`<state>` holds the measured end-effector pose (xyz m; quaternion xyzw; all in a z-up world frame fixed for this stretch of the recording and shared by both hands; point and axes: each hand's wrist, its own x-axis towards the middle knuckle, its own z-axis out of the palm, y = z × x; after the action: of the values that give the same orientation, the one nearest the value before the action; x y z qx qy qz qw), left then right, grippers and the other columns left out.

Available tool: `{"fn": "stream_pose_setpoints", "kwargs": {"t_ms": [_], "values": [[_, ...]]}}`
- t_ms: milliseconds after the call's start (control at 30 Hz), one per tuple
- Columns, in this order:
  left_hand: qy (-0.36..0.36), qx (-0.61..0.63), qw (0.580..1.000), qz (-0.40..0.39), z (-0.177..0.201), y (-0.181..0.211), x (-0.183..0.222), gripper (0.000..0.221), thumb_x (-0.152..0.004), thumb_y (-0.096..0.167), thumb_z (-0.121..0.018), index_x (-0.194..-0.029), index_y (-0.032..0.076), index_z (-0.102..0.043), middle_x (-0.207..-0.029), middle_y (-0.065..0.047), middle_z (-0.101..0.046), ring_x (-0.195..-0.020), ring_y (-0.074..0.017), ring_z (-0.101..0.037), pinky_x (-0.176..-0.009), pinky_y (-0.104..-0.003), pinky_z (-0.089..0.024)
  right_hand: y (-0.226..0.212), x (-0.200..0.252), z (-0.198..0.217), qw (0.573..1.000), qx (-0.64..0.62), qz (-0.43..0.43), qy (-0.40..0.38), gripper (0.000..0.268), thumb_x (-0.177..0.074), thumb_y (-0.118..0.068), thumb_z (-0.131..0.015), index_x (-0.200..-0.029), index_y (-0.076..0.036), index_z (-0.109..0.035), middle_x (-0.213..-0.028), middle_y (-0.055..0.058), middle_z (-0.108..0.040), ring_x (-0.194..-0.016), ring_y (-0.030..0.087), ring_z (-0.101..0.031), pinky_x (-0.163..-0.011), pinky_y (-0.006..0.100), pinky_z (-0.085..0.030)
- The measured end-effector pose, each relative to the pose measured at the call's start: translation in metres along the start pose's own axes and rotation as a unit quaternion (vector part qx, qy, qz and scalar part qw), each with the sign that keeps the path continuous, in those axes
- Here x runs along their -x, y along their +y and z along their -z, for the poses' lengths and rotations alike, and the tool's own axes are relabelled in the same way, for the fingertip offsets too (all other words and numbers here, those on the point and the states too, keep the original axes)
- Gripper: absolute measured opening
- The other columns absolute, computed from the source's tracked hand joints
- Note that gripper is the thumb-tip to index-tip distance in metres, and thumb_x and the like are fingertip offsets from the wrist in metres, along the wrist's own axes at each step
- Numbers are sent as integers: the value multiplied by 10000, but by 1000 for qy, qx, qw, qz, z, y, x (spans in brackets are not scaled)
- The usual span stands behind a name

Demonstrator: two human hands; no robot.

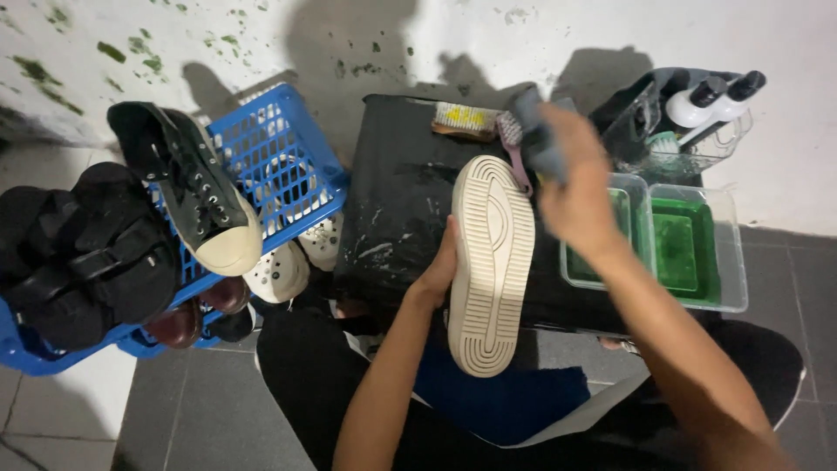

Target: Wiping the sole of a white sneaker clean using a grey cloth

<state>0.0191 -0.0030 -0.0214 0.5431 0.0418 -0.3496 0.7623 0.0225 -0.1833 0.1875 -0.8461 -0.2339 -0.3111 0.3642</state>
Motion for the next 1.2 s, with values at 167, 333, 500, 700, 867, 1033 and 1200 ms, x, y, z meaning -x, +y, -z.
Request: {"fn": "stream_pose_setpoints", "kwargs": {"t_ms": [167,333,500,700,867,1033,1200], "values": [[7,-1,1000,16,0,3,10,1016,-870,913,-277,-1502,140,-465,-1404,-181,-557,-1231,-239,-578,-1114,-408,-408,-11,32,-31,978,20,-93,-187,828,-684,197,-593,-1491,95,-439,-1508,348,-420,-1390,571,-352,-1152,663,-252],[51,21,997,48,-17,24,25,957,-831,917,-363,-1363,159,-604,-1175,-107,-687,-1043,-173,-655,-998,-328,-495,-21,49,-30,964,58,-107,-235,930,-657,169,-649,-1545,48,-398,-1570,282,-398,-1420,543,-311,-1132,700,-215],[57,19,995,79,-21,34,27,1000,-793,934,-397,-1246,89,-683,-1012,-156,-732,-932,-200,-700,-944,-316,-507,-28,65,-23,956,87,-90,-267,1002,-620,158,-711,-1558,-7,-398,-1608,204,-382,-1452,483,-317,-1185,625,-203],[38,-20,999,31,-29,46,40,968,-879,859,-344,-1514,138,-465,-1519,-129,-444,-1346,-220,-468,-1172,-419,-319,-18,56,-30,960,95,-127,-232,988,-635,123,-667,-1571,-39,-396,-1596,180,-408,-1455,458,-340,-1165,619,-270],[27,-54,998,20,-28,34,40,1010,-882,866,-271,-1592,147,-297,-1636,-141,-262,-1487,-291,-298,-1238,-497,-176,8,36,-41,959,107,-148,-219,851,-711,66,-689,-1527,-53,-478,-1539,169,-485,-1401,484,-404,-1100,646,-353],[13,-42,999,13,-15,18,27,1027,-885,874,-266,-1605,141,-264,-1638,-134,-257,-1490,-284,-288,-1240,-495,-163,11,25,-45,960,80,-169,-206,742,-791,80,-613,-1512,-65,-520,-1506,168,-526,-1359,508,-437,-1047,697,-372],[9,-7,1000,8,-14,18,29,1026,-892,870,-274,-1602,130,-275,-1624,-165,-285,-1456,-296,-346,-1222,-483,-217,-19,32,-33,952,66,-145,-262,817,-749,95,-655,-1532,-15,-449,-1578,229,-413,-1407,561,-313,-1076,758,-265]]}}
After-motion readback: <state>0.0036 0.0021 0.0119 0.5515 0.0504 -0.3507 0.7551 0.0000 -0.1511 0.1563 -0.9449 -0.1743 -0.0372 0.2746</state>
